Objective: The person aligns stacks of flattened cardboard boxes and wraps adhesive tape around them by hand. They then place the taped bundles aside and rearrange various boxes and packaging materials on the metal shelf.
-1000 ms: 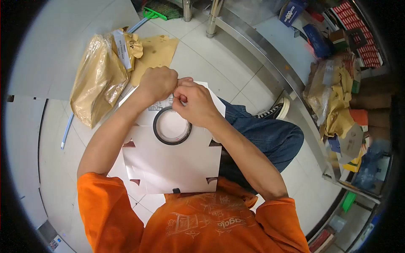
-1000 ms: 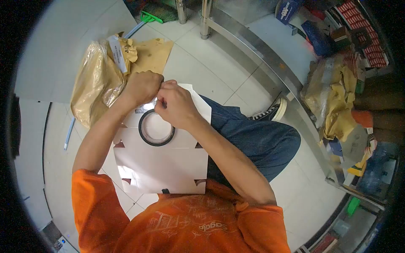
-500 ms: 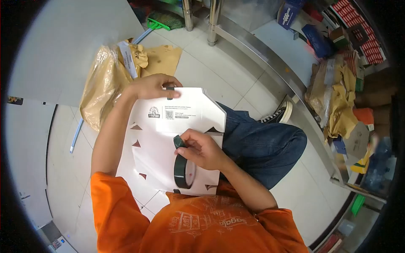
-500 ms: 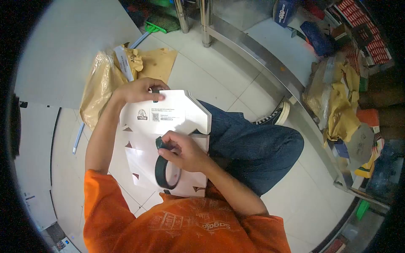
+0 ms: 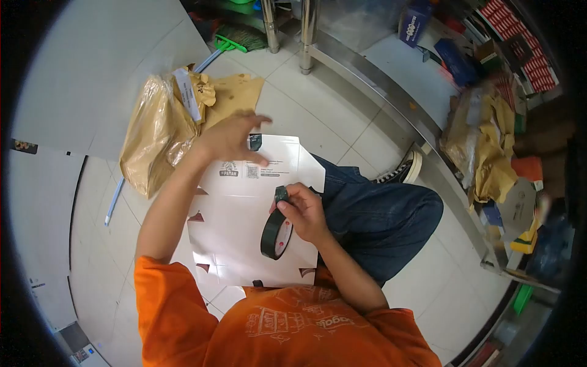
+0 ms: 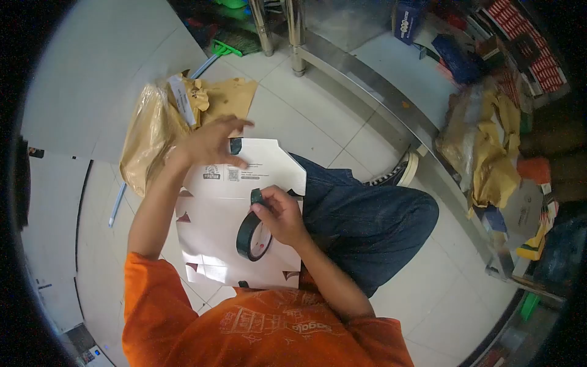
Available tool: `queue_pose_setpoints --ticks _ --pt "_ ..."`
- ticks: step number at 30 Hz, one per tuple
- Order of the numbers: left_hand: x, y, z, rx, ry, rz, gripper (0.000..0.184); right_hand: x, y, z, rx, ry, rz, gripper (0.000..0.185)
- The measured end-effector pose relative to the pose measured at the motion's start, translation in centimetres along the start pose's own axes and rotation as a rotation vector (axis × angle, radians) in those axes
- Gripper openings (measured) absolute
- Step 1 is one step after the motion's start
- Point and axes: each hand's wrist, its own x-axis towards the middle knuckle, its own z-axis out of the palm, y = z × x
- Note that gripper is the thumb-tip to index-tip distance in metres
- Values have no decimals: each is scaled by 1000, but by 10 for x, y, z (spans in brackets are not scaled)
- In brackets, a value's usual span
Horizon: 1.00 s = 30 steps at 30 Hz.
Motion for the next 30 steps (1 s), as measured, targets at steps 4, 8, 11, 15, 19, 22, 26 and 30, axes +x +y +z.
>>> queue_pose_setpoints --ticks 4,8,11,15,19,22,26,30 --pt "-41 39 23 -306 566 -181 61 1 -2 -1 2 25 -186 11" --pt "-100 127 54 -722 281 -395 43 3 5 1 -132 137 -301 17" --pt "-107 136 70 -744 438 -487 39 -3 -7 9 -293 129 -378 18" --pt "-113 143 68 -690 669 -429 40 -9 -33 3 -581 139 -474 14" --pt "-104 146 85 -519 749 -401 41 -6 -53 9 -554 307 -339 11" --pt "-95 151 98 -437 847 -363 41 0 -61 10 -696 414 -341 13" --pt "-89 159 106 -350 993 -309 42 8 -80 18 -941 469 -374 24" --pt "-89 159 114 -253 1080 -325 42 12 -88 24 -952 458 -344 30"
